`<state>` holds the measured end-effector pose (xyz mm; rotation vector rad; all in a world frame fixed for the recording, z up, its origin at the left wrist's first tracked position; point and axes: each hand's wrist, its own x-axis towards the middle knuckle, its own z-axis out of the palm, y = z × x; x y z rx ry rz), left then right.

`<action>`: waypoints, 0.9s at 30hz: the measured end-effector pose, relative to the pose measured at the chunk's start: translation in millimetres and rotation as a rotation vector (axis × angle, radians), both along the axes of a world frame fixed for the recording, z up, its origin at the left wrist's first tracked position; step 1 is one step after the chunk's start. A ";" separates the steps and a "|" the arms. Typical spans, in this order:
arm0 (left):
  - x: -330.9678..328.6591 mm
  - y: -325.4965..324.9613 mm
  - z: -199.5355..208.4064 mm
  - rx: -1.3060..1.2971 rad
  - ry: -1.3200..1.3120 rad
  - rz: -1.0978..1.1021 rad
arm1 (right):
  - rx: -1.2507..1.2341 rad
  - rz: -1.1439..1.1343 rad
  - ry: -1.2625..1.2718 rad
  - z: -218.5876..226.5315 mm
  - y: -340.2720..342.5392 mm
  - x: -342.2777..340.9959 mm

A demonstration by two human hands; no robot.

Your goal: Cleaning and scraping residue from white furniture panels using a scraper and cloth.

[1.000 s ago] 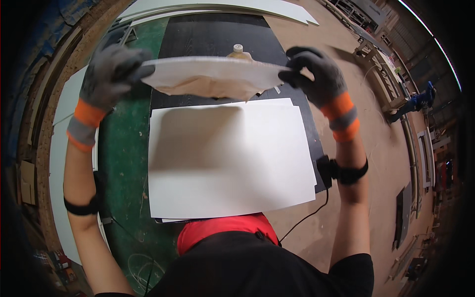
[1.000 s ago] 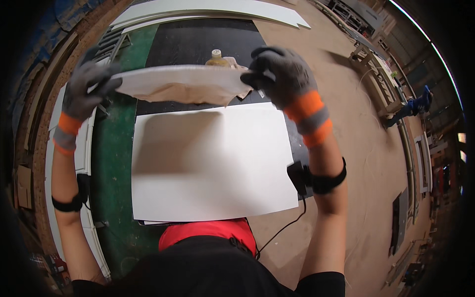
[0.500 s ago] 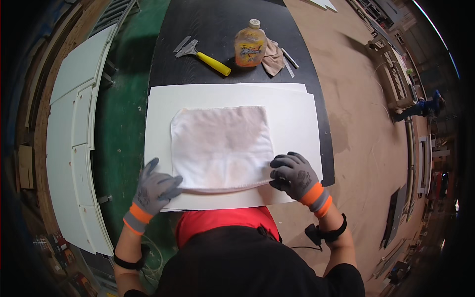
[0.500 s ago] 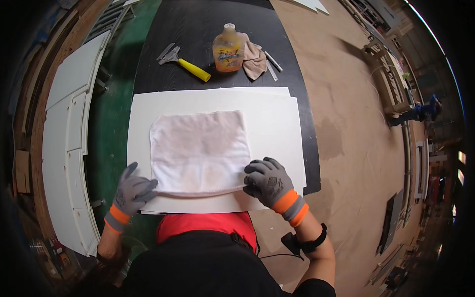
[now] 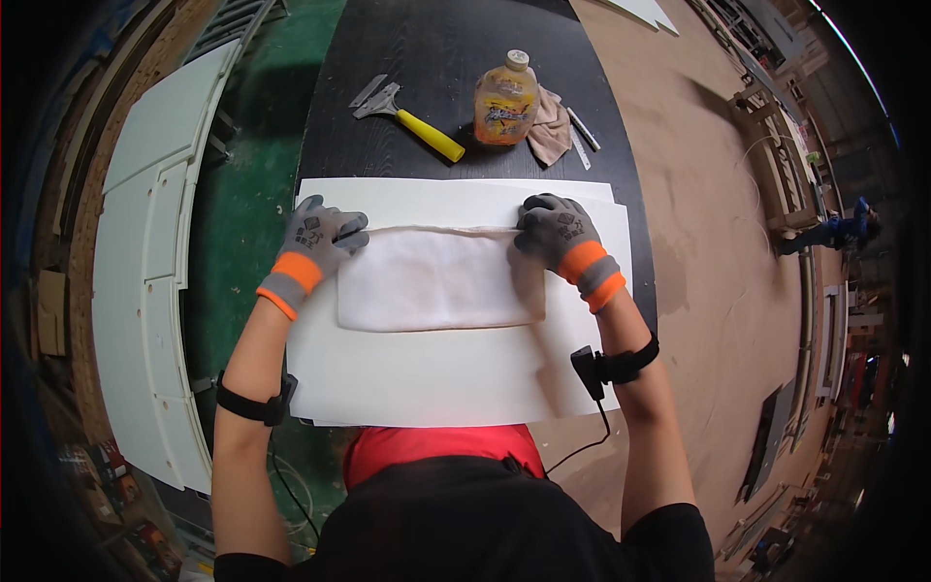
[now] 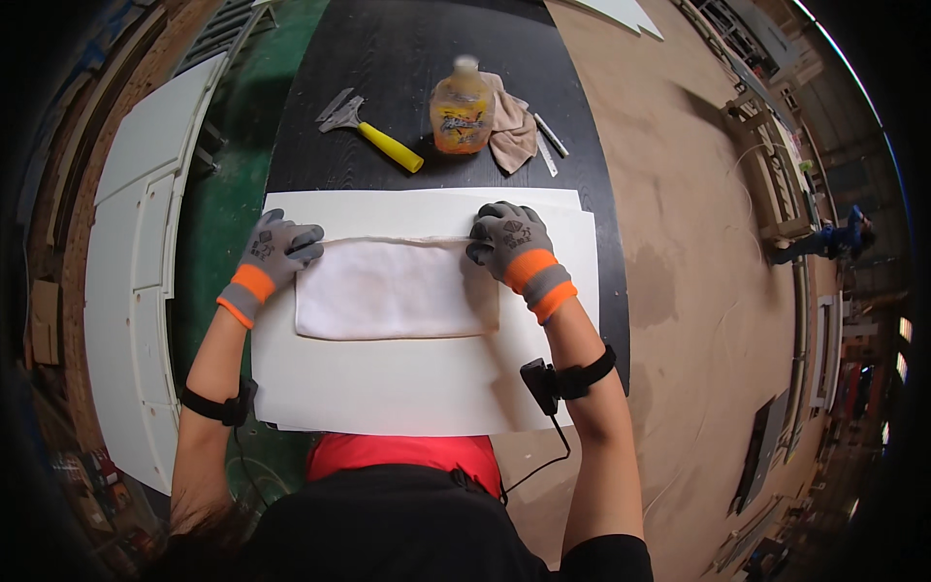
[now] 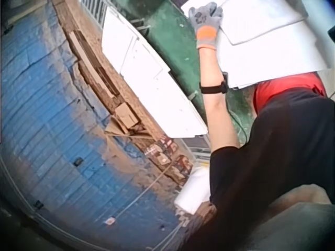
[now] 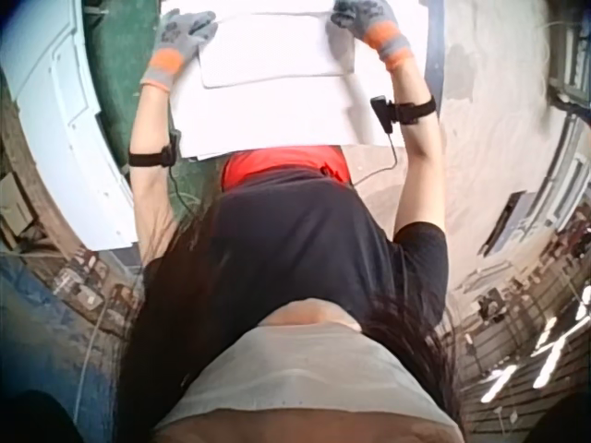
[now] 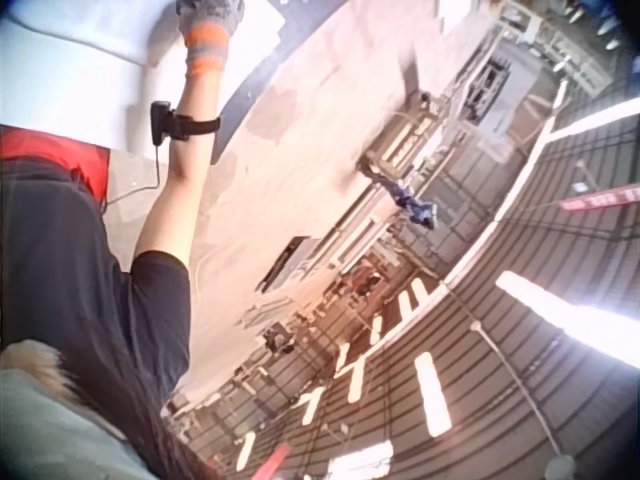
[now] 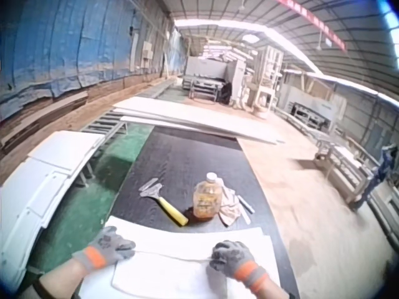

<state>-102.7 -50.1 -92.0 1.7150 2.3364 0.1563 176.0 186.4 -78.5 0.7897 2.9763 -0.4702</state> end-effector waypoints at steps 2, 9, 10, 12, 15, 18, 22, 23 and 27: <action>2.6 7.5 -0.1 -0.049 -0.006 -0.004 | 0.014 -0.033 0.013 -8.0 4.0 2.9; 17.5 5.3 5.4 -0.033 0.189 0.144 | 0.019 -0.149 0.049 -12.0 10.1 9.0; 15.2 2.8 1.8 -0.006 0.150 0.212 | 0.014 -0.179 0.054 -8.0 8.3 6.8; 0.4 -20.0 -26.0 0.319 0.213 0.285 | -0.010 -0.222 0.123 0.5 0.7 3.1; 21.1 -54.1 3.9 0.162 0.233 0.463 | 0.040 -0.310 0.294 1.0 -8.0 30.2; 69.5 -68.6 25.8 -0.275 0.198 0.479 | 0.193 -0.231 0.373 2.3 -34.1 47.8; 94.7 -88.5 2.8 0.050 0.226 0.472 | 0.075 0.121 0.300 17.2 -103.0 32.3; 97.8 -87.8 1.3 0.331 0.406 0.469 | 0.061 0.173 0.199 14.9 -119.8 31.0; 126.3 -65.5 18.7 0.346 0.292 0.243 | 0.044 0.085 0.169 -1.5 -135.1 36.9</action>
